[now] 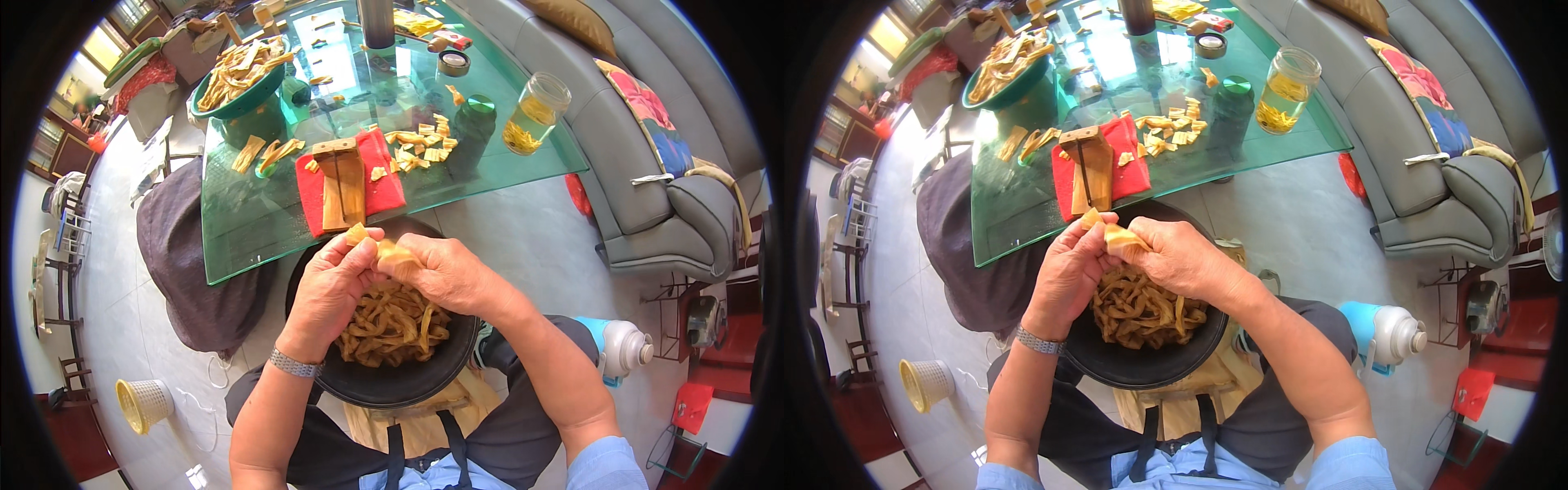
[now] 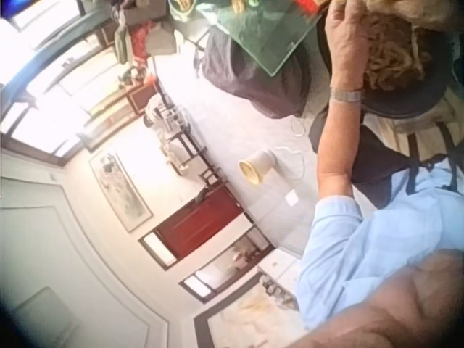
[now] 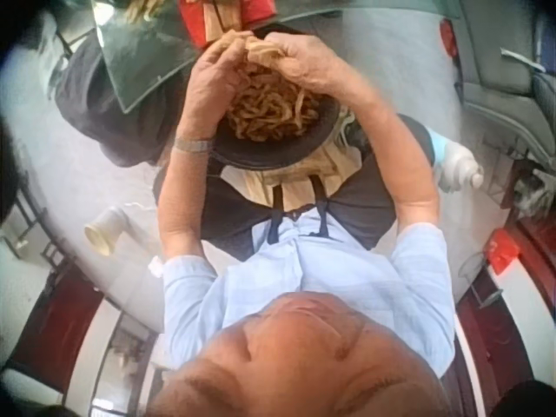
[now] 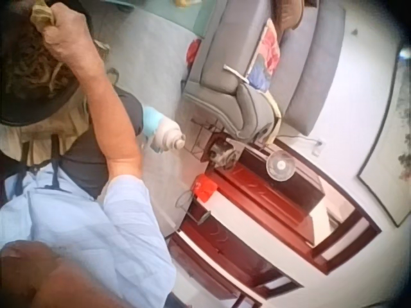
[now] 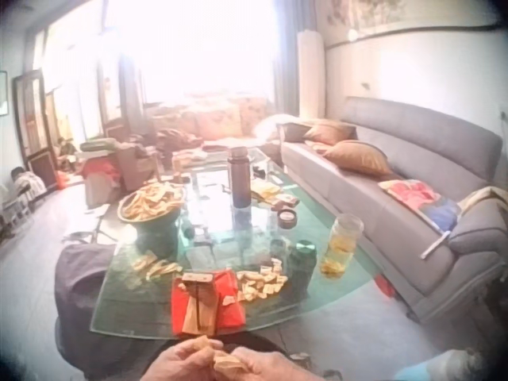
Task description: The person sits on the floor and repeatedly tears dried, flat, yellowish food strips into smaller pieces by hand, placing them into a black bowl on their lap. The process is continuous and repetitive throughout the clip.
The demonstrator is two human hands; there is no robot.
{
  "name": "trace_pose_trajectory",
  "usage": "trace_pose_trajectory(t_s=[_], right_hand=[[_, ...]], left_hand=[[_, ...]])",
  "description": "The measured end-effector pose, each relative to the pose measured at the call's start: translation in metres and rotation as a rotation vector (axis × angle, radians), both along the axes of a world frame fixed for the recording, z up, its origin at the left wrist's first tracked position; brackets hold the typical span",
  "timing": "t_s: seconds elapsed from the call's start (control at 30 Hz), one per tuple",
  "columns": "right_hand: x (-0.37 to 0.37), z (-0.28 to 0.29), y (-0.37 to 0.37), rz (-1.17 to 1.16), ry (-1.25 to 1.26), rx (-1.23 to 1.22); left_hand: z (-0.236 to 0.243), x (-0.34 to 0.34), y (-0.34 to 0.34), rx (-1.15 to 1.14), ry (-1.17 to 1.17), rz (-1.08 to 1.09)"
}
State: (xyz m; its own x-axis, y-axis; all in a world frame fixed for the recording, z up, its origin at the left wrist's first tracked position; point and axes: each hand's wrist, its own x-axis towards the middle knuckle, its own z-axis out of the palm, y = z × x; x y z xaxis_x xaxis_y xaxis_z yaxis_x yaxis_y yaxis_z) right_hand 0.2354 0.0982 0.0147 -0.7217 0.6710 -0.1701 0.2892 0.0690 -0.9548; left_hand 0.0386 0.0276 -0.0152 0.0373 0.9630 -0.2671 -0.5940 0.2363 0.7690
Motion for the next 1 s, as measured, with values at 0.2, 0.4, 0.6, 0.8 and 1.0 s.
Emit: trace_pose_trajectory(t_s=[0.2, 0.4, 0.6, 0.8, 1.0], right_hand=[[-0.012, -0.007, -0.006, 0.055, 0.163, 0.152], [-0.009, -0.004, -0.007, 0.170, 0.057, 0.376], [-0.014, -0.002, -0.024, 0.124, 0.145, 0.417], [-0.010, -0.001, -0.029, 0.077, 0.089, 0.230], [-0.014, 0.007, -0.013, 0.092, 0.033, -0.123]], left_hand=[[0.006, 0.003, -0.014, -0.062, -0.081, -0.124], [0.028, -0.004, -0.016, -0.224, -0.051, -0.094], [0.041, -0.011, -0.014, -0.216, 0.056, -0.129], [0.037, -0.009, -0.017, -0.182, 0.045, -0.116], [0.027, -0.010, -0.017, -0.114, 0.045, -0.097]])
